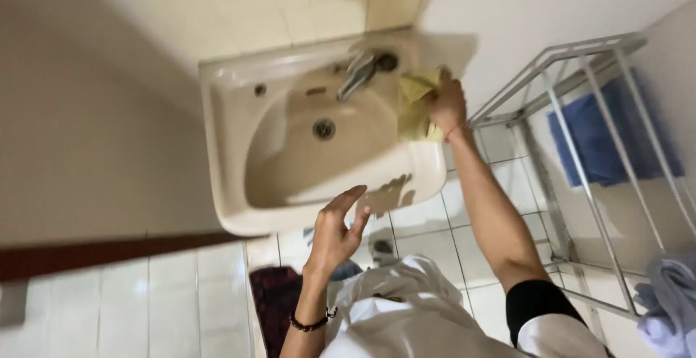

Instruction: Cleaning and organizing various bathroom items and toiletries into a basket at a sink.

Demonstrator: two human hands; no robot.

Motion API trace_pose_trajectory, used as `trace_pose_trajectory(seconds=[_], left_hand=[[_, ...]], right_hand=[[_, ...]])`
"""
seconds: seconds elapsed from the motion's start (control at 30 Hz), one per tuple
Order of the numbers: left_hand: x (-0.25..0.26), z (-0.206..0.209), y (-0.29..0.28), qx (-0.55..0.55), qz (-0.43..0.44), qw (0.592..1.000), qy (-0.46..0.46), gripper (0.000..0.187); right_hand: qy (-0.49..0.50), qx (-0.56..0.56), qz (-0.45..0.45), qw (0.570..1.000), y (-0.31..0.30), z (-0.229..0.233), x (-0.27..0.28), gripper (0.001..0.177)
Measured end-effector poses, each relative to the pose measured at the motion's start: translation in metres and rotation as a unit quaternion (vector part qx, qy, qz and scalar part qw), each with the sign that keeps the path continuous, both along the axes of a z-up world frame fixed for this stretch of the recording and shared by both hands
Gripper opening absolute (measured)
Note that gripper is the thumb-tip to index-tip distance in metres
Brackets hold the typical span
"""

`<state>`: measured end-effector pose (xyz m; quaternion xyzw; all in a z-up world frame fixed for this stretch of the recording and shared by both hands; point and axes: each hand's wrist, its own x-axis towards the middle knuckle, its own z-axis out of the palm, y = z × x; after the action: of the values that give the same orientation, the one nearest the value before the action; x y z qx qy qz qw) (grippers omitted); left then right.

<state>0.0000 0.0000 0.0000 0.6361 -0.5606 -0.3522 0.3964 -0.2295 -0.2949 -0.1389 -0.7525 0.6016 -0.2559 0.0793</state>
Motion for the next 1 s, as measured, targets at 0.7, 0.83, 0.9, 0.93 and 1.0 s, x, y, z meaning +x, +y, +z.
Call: trace_pose_trajectory(seconds=[0.7, 0.83, 0.9, 0.93, 1.0], left_hand=[[-0.012, -0.052, 0.152, 0.121, 0.127, 0.984, -0.025, 0.042], [0.005, -0.086, 0.181, 0.098, 0.108, 0.988, -0.043, 0.042], [0.017, -0.09, 0.195, 0.157, 0.102, 0.981, -0.05, 0.041], [0.023, -0.102, 0.207, 0.16, 0.096, 0.981, -0.049, 0.041], [0.033, -0.126, 0.228, 0.21, 0.092, 0.972, -0.044, 0.041]], right_hand=[[-0.603, 0.165, -0.149, 0.766, 0.16, -0.07, -0.063, 0.04], [-0.589, 0.25, -0.17, 0.75, 0.269, -0.138, -0.067, 0.035], [-0.56, 0.348, -0.217, 0.72, 0.32, -0.138, -0.053, 0.032], [-0.559, 0.347, -0.224, 0.719, 0.343, -0.151, -0.052, 0.032], [-0.512, 0.408, -0.182, 0.734, 0.385, -0.176, -0.051, 0.033]])
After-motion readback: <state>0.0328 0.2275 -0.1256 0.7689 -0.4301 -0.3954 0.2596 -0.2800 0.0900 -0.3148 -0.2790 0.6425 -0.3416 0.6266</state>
